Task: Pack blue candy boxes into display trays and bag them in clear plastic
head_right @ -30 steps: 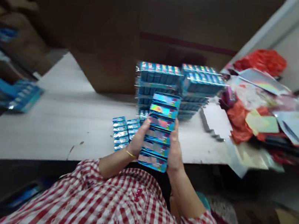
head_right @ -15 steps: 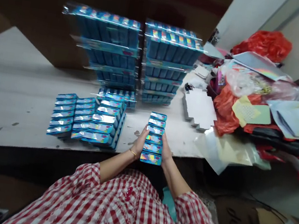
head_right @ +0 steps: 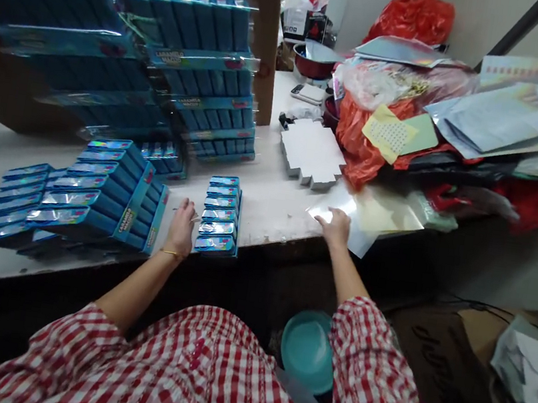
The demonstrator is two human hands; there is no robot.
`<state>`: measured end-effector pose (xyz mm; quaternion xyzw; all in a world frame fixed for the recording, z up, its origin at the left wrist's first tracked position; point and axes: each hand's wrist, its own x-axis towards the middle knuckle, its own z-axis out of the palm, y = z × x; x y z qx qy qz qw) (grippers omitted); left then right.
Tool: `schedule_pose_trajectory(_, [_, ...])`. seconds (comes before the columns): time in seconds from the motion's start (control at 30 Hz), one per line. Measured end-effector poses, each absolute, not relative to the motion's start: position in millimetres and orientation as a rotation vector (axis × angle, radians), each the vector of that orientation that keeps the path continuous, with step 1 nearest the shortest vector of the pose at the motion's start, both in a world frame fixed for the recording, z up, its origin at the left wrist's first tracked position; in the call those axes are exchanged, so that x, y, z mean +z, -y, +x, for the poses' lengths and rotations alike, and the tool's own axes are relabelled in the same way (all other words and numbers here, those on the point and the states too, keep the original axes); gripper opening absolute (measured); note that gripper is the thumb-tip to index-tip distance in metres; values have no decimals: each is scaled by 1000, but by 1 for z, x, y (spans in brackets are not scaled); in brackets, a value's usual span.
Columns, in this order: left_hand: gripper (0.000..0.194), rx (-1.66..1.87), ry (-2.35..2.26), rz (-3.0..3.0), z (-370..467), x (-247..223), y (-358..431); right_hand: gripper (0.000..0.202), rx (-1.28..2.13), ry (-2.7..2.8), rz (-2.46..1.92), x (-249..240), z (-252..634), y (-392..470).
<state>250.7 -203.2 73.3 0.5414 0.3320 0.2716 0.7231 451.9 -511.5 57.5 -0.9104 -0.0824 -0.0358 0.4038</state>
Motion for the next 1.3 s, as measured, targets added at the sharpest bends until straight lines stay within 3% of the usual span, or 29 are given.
schedule_pose_trajectory(0.13, [56, 713, -705, 1318, 245, 91, 210, 49, -69, 145, -2673, 27, 501, 558])
schedule_pose_trajectory(0.3, [49, 783, -549, 1441, 250, 116, 234, 18, -72, 236, -2664, 12, 523, 563])
schedule_pose_trajectory(0.37, [47, 774, -484, 1484, 252, 122, 246, 18, -26, 289, -2672, 12, 528, 565])
schedule_pose_trajectory(0.53, [44, 723, -459, 1523, 254, 130, 260, 45, 13, 498, -2678, 10, 532, 573])
schedule_pose_trajectory(0.7, [44, 699, -463, 1543, 249, 133, 253, 15, 12, 306, -2516, 19, 537, 571])
schedule_pose_trajectory(0.87, [33, 577, -316, 1801, 237, 139, 254, 22, -118, 216, -2307, 72, 511, 540])
schedule_pose_trajectory(0.97, [57, 565, -134, 2093, 247, 144, 265, 24, -257, 669, -2147, 115, 453, 485])
schedule_pose_trajectory(1.03, [80, 655, -73, 2240, 260, 147, 270, 24, -333, 956, -2204, 139, 410, 446])
schedule_pose_trajectory(1.07, [83, 710, -61, 2293, 267, 148, 269, 25, -375, 1046, -2253, 149, 394, 428])
schedule_pose_trajectory(1.1, [76, 757, -53, 2333, 273, 149, 267, 26, -409, 1107, -2304, 155, 381, 414])
schedule_pose_trajectory(1.23, [20, 893, -74, 2413, 281, 144, 244, 26, -421, 1204, -2405, 163, 370, 384])
schedule_pose_trajectory(1.3, [15, 938, -112, 2450, 278, 139, 231, 25, -389, 1252, -2445, 162, 374, 381])
